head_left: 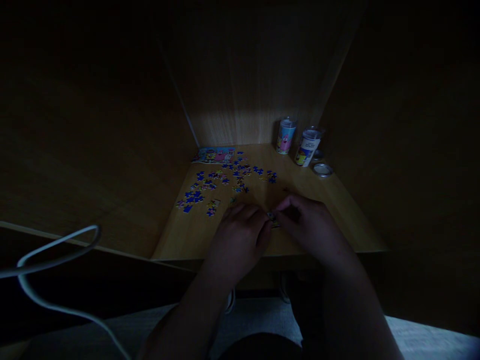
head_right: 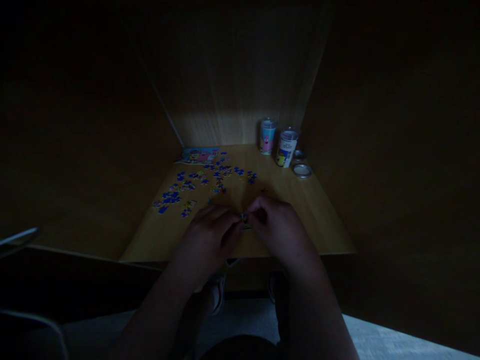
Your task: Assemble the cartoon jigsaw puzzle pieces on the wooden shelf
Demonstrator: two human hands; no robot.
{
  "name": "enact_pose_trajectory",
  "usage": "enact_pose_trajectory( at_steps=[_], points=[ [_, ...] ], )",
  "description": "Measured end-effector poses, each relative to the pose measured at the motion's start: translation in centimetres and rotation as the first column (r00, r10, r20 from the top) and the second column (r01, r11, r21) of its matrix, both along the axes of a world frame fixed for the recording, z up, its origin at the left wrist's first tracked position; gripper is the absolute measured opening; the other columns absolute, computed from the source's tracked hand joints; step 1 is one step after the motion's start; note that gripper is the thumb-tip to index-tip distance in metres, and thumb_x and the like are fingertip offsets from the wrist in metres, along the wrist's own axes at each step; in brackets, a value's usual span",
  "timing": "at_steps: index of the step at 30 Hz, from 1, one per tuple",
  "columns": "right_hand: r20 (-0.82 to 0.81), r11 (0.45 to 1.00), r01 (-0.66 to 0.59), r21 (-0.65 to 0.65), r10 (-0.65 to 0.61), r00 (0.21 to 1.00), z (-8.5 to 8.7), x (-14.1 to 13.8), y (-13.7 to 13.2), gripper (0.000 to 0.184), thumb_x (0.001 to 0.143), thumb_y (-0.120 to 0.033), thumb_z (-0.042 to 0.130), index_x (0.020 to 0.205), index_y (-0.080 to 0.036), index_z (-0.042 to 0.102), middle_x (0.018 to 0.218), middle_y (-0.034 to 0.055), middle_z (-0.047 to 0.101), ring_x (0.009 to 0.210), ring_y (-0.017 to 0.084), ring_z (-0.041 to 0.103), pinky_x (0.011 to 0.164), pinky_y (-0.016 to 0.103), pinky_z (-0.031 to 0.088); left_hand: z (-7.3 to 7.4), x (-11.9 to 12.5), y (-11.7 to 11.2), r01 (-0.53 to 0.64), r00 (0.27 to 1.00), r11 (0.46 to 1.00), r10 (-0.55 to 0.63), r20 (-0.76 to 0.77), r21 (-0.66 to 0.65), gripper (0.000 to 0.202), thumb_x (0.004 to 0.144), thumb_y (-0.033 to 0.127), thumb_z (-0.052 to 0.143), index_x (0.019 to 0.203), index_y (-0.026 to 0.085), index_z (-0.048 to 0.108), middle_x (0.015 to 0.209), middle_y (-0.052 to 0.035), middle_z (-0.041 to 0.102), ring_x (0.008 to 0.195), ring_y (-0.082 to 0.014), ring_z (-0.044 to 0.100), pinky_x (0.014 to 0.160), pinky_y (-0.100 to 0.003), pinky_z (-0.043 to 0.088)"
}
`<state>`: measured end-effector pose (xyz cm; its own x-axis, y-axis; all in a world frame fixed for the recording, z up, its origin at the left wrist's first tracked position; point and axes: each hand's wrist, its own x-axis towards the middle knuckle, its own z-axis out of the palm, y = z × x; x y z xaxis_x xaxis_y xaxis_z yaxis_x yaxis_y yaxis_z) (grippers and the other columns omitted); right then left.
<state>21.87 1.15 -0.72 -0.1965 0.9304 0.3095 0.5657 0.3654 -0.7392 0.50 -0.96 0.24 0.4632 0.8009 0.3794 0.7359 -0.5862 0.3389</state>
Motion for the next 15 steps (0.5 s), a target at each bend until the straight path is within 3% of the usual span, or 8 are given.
enact_pose_trajectory(
  at_steps=[5,15],
  points=[
    [-0.040,1.000,0.012,0.003,-0.012,0.999,0.08,0.06,0.03,0.011,0.101,-0.025,0.071,0.091,-0.025,0.075,0.090,0.0026,0.085,0.077,0.020,0.079,0.070,0.029,0.058,-0.12,-0.08,0.05,0.006,1.000,1.000,-0.006,0.002,0.000,0.009,0.107,0.017,0.068,0.104,0.022,0.074,0.107,-0.0063,0.078,0.103,-0.0260,0.072,0.097,-0.047,0.060],
    [-0.059,1.000,-0.013,0.005,0.013,0.998,-0.22,0.08,0.19,0.008,0.106,-0.025,0.071,0.103,-0.026,0.078,0.098,0.0030,0.086,0.085,0.020,0.081,0.078,0.030,0.061,0.03,-0.19,0.25,0.053,0.996,0.999,-0.053,0.068,-0.005,0.013,0.106,0.014,0.067,0.104,0.024,0.075,0.108,-0.0060,0.081,0.105,-0.0256,0.074,0.099,-0.047,0.060]
  ],
)
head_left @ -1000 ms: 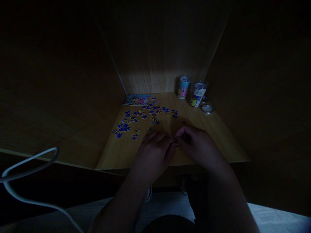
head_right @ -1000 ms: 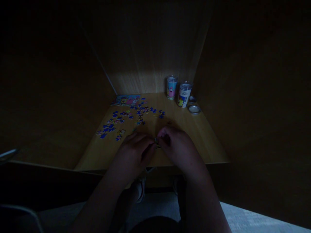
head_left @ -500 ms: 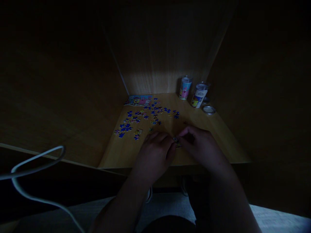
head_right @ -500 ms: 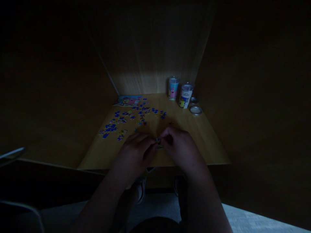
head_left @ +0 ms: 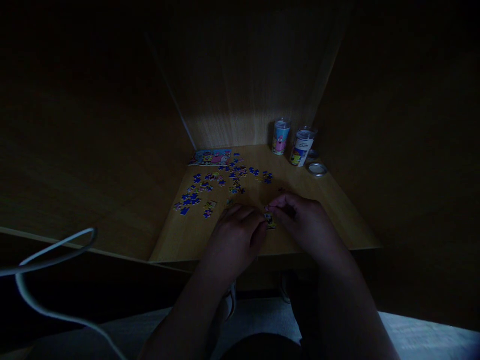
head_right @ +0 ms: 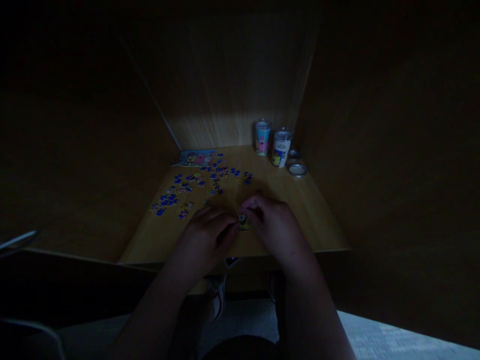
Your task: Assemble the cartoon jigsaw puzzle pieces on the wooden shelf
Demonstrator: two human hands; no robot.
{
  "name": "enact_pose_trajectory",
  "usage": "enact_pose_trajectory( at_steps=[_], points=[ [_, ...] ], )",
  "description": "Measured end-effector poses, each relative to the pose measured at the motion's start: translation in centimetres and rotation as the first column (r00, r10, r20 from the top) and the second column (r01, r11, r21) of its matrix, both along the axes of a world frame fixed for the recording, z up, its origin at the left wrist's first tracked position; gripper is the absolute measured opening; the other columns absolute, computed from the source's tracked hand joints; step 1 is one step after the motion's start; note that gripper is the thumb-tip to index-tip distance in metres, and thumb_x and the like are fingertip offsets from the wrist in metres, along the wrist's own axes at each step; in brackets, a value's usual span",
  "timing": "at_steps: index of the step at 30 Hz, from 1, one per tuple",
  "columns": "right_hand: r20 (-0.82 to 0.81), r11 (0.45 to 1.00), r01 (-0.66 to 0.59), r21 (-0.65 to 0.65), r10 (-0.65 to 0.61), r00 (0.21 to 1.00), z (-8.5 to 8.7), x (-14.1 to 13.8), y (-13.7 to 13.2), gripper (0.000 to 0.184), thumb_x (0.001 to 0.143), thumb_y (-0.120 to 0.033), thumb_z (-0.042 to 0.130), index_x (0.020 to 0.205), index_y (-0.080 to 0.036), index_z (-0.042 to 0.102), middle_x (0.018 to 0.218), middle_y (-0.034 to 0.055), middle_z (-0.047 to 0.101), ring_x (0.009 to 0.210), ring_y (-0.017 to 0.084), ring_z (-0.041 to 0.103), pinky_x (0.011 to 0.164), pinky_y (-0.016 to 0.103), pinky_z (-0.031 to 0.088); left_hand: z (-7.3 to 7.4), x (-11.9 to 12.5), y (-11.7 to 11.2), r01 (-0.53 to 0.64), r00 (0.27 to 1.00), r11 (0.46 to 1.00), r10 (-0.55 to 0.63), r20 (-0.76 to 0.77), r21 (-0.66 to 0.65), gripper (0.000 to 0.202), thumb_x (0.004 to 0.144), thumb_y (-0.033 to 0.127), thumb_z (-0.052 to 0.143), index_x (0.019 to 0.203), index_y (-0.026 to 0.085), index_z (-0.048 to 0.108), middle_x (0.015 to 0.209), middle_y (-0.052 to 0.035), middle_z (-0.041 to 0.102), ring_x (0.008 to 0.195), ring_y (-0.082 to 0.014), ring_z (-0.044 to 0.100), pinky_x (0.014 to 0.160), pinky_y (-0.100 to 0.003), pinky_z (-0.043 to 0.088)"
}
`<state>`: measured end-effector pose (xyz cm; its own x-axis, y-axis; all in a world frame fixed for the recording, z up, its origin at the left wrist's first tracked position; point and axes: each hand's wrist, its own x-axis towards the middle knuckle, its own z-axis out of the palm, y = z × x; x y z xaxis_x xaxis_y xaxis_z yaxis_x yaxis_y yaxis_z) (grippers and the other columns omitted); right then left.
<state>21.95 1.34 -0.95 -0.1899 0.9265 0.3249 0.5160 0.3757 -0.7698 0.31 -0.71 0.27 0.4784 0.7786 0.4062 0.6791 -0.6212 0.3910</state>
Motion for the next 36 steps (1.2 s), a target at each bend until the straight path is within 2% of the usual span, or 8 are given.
enact_pose_trajectory(
  at_steps=[6,14,17,22,25,30,33,36],
  points=[
    [0.003,1.000,0.004,0.015,-0.004,1.000,0.0,-0.2,0.1,0.014,0.108,-0.024,0.067,0.111,-0.028,0.080,0.110,0.0041,0.087,0.097,0.022,0.084,0.088,0.032,0.062,-0.1,-0.1,0.0,0.014,1.000,1.000,-0.014,0.015,-0.009,0.015,0.105,0.014,0.068,0.108,0.025,0.077,0.115,-0.0056,0.082,0.109,-0.0256,0.075,0.104,-0.048,0.060],
    [-0.065,0.999,-0.043,-0.026,0.042,0.997,0.2,-0.1,-0.1,0.010,0.105,-0.021,0.063,0.104,-0.026,0.071,0.099,0.0021,0.084,0.089,0.019,0.080,0.079,0.029,0.059,0.0,-0.3,0.0,-0.005,0.987,0.999,0.000,0.159,0.036,0.022,0.105,0.012,0.069,0.121,0.025,0.078,0.139,-0.0103,0.076,0.132,-0.0278,0.070,0.115,-0.053,0.059],
    [-0.097,0.997,-0.069,-0.034,0.065,0.993,0.3,-0.1,-0.2,0.007,0.105,-0.022,0.064,0.105,-0.026,0.070,0.099,0.0023,0.084,0.088,0.019,0.080,0.079,0.029,0.060,0.2,-0.4,0.0,0.037,0.981,0.999,-0.032,0.191,-0.021,0.025,0.107,0.012,0.068,0.125,0.027,0.077,0.137,-0.0091,0.079,0.129,-0.0268,0.073,0.115,-0.054,0.060],
    [-0.119,0.996,-0.087,-0.030,0.083,0.989,0.1,-0.2,-0.2,0.008,0.106,-0.027,0.067,0.112,-0.028,0.071,0.104,0.0033,0.085,0.093,0.020,0.082,0.083,0.032,0.063,0.5,-0.6,0.2,0.084,0.964,0.994,-0.064,0.260,-0.068,0.027,0.110,0.014,0.064,0.128,0.029,0.078,0.130,-0.0060,0.083,0.124,-0.0228,0.076,0.110,-0.046,0.063],
    [-0.094,0.999,-0.047,-0.004,0.046,0.995,0.1,-0.3,-0.2,0.011,0.106,-0.026,0.067,0.116,-0.027,0.073,0.109,0.0049,0.086,0.097,0.021,0.082,0.087,0.033,0.064,0.2,-1.1,0.4,0.017,0.956,0.996,0.010,0.292,-0.088,0.023,0.111,0.017,0.064,0.121,0.028,0.082,0.124,-0.0052,0.085,0.118,-0.0220,0.079,0.105,-0.042,0.065],
    [0.010,0.999,-0.045,0.026,0.045,0.999,0.0,-0.2,-0.2,0.015,0.107,-0.020,0.063,0.109,-0.027,0.076,0.106,0.0027,0.085,0.094,0.020,0.081,0.086,0.032,0.061,-0.9,-2.1,1.0,-0.181,0.894,0.960,0.252,0.370,-0.216,0.014,0.107,0.026,0.073,0.112,0.029,0.085,0.111,-0.0020,0.088,0.101,-0.0211,0.083,0.095,-0.038,0.068],
    [0.080,0.996,-0.069,0.050,0.065,0.995,0.0,-0.2,-0.2,0.026,0.100,-0.009,0.061,0.103,-0.028,0.079,0.102,0.0009,0.085,0.093,0.019,0.079,0.089,0.033,0.059,-1.1,-2.2,1.1,-0.172,0.871,0.945,0.278,0.405,-0.278,0.010,0.103,0.026,0.076,0.105,0.028,0.085,0.104,-0.0004,0.088,0.095,-0.0207,0.083,0.091,-0.037,0.069],
    [0.101,0.994,-0.096,0.060,0.089,0.991,0.1,-0.2,-0.2,0.031,0.095,-0.004,0.060,0.097,-0.028,0.080,0.098,0.0002,0.084,0.092,0.019,0.079,0.089,0.033,0.059,-1.0,-1.9,1.0,-0.159,0.883,0.948,0.262,0.389,-0.277,0.008,0.100,0.023,0.078,0.102,0.028,0.085,0.101,-0.0001,0.088,0.094,-0.0206,0.083,0.090,-0.036,0.068]
  ],
)
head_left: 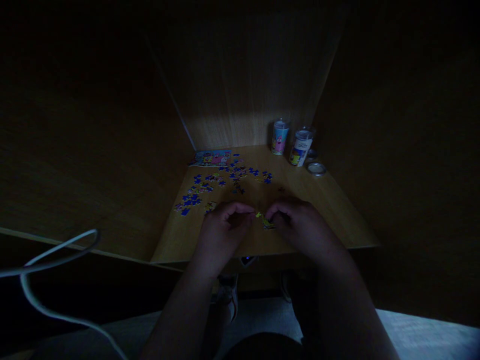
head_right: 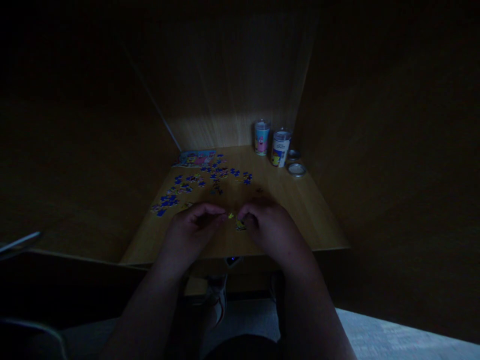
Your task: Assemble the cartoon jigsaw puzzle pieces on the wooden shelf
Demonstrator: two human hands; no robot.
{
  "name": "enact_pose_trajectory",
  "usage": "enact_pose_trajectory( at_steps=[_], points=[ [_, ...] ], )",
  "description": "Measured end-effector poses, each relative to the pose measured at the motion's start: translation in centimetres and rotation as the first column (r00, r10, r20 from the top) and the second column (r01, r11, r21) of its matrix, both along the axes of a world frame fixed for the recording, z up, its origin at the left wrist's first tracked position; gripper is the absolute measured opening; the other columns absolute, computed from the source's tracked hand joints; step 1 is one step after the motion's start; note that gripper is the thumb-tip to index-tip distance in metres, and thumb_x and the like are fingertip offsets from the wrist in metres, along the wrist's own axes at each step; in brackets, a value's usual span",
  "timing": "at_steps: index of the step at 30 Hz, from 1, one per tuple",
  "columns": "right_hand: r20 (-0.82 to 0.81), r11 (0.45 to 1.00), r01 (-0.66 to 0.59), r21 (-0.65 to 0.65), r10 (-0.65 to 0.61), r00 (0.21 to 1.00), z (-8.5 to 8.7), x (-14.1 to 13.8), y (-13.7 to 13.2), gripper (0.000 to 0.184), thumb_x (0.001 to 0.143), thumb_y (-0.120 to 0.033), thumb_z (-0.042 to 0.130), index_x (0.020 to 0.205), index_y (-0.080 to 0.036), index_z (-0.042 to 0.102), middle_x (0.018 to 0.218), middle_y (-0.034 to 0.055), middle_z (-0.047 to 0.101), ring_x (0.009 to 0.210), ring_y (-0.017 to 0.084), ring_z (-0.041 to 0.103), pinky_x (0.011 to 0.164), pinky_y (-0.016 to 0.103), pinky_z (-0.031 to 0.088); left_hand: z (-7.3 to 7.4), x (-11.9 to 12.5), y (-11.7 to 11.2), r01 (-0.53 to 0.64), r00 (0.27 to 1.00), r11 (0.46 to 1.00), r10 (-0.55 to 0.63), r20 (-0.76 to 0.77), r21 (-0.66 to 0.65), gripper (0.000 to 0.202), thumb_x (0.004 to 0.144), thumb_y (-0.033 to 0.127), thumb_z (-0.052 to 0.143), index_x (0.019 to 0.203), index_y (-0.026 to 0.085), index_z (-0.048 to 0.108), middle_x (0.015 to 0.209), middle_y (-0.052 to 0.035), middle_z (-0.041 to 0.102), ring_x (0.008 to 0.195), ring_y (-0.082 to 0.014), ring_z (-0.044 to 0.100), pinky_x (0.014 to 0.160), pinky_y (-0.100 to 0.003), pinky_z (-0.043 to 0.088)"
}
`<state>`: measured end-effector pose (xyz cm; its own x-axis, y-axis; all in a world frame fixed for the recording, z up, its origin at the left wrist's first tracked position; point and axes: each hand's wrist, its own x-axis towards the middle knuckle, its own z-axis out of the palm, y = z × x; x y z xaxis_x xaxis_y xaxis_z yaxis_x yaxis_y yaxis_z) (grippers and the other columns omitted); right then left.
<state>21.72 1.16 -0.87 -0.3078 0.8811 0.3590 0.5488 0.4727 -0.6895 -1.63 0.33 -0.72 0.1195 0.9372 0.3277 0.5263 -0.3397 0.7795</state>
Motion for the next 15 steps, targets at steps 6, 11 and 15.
enact_pose_trajectory(
  at_steps=[6,11,15],
  points=[
    [0.001,1.000,0.005,0.023,-0.005,1.000,0.01,-0.06,0.06,0.034,0.092,0.000,0.060,0.090,-0.027,0.080,0.094,0.0000,0.083,0.090,0.019,0.078,0.087,0.033,0.058,0.24,0.37,-0.18,0.016,0.986,0.995,0.001,-0.166,0.101,0.014,0.099,0.019,0.079,0.103,0.030,0.085,0.100,-0.0002,0.086,0.094,-0.0214,0.081,0.088,-0.037,0.067],
    [0.026,1.000,-0.007,0.007,0.006,1.000,0.05,-0.09,0.10,0.038,0.090,0.002,0.058,0.088,-0.028,0.081,0.093,-0.0011,0.084,0.088,0.019,0.078,0.085,0.032,0.058,0.51,0.56,-0.20,0.034,0.967,0.990,0.002,-0.254,0.135,0.015,0.098,0.016,0.080,0.100,0.030,0.085,0.095,-0.0001,0.084,0.095,-0.0232,0.080,0.089,-0.040,0.066],
    [0.024,1.000,0.008,0.005,-0.008,1.000,-0.03,-0.07,0.08,0.038,0.090,0.003,0.059,0.089,-0.028,0.082,0.094,-0.0012,0.084,0.087,0.019,0.078,0.083,0.031,0.057,0.63,0.51,-0.22,0.045,0.971,0.994,-0.020,-0.236,0.102,0.015,0.099,0.017,0.079,0.100,0.031,0.085,0.095,0.0001,0.084,0.095,-0.0231,0.079,0.089,-0.039,0.065]
  ],
)
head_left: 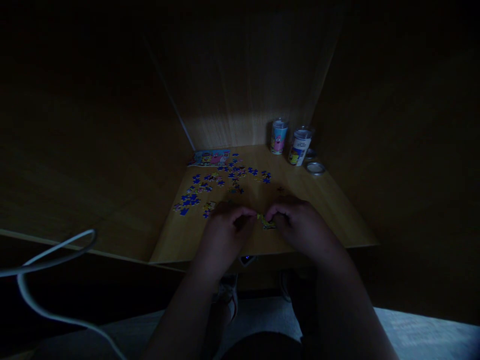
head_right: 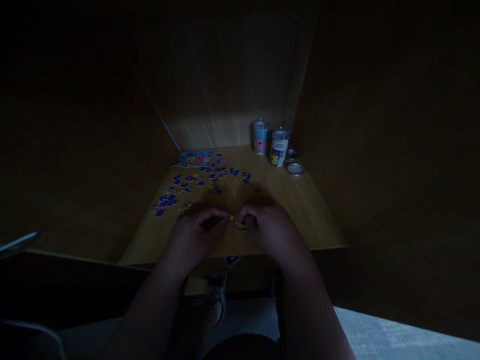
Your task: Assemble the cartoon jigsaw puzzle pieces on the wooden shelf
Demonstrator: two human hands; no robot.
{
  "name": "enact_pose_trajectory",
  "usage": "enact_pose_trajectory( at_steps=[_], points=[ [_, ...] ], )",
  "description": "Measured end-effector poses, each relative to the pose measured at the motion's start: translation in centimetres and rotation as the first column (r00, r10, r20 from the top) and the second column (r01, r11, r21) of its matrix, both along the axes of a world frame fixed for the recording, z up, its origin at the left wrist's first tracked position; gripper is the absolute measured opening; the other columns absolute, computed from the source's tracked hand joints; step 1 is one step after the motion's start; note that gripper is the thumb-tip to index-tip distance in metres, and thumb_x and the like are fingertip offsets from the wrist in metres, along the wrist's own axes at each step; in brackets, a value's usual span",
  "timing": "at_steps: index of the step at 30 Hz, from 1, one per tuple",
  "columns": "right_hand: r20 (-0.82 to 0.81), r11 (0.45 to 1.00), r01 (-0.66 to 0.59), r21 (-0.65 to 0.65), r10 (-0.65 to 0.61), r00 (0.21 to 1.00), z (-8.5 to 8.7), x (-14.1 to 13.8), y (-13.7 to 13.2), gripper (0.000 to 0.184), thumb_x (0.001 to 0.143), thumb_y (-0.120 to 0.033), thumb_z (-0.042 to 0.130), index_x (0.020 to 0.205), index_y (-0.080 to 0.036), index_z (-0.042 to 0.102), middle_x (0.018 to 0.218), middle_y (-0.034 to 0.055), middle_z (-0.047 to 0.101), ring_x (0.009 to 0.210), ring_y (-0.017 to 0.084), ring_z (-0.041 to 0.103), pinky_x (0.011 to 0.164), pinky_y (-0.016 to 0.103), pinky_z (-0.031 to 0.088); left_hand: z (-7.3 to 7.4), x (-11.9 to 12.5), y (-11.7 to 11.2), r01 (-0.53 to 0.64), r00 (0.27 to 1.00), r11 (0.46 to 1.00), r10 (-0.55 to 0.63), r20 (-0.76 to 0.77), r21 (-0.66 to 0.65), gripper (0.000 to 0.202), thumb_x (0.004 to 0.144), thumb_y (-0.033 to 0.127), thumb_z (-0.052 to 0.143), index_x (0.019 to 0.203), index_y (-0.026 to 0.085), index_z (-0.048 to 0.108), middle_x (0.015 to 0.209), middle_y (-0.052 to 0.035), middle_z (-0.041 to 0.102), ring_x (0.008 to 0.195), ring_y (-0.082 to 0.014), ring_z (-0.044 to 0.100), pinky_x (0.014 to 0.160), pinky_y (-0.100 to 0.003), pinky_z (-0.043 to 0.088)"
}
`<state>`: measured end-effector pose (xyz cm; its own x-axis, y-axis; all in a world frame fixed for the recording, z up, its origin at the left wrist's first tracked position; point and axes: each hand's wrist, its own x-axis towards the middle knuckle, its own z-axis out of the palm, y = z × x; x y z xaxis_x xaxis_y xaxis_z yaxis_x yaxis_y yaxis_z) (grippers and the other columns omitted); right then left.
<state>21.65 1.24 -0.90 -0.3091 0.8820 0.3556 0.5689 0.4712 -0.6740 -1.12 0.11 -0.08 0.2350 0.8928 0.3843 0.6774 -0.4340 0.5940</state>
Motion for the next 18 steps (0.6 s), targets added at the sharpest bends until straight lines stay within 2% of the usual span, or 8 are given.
enact_pose_trajectory(
  at_steps=[5,12,18],
  points=[
    [-0.003,1.000,0.000,0.000,0.000,1.000,0.00,0.04,-0.02,0.037,0.092,0.002,0.060,0.090,-0.028,0.082,0.093,-0.0014,0.083,0.087,0.019,0.078,0.083,0.031,0.056,-0.19,-0.23,0.17,0.033,0.998,0.997,-0.030,0.047,-0.066,0.019,0.105,0.016,0.071,0.105,0.030,0.084,0.101,0.0009,0.086,0.098,-0.0212,0.079,0.088,-0.036,0.062],
    [0.003,1.000,-0.008,0.004,0.008,1.000,-0.03,0.04,-0.04,0.034,0.095,-0.001,0.058,0.092,-0.027,0.080,0.094,-0.0007,0.083,0.088,0.018,0.076,0.083,0.031,0.054,0.26,0.01,0.02,0.125,0.992,0.992,-0.124,0.030,-0.026,0.024,0.107,0.012,0.066,0.109,0.029,0.083,0.101,0.0007,0.085,0.099,-0.0200,0.078,0.092,-0.035,0.060],
    [-0.017,1.000,-0.020,0.021,0.020,1.000,0.08,-0.04,-0.04,0.029,0.095,-0.002,0.059,0.094,-0.026,0.077,0.094,0.0000,0.081,0.088,0.018,0.075,0.084,0.030,0.053,0.18,0.07,-0.11,0.126,0.991,0.992,-0.125,0.047,-0.024,0.021,0.107,0.014,0.068,0.112,0.029,0.083,0.105,-0.0010,0.085,0.102,-0.0214,0.078,0.095,-0.037,0.060]
  ],
)
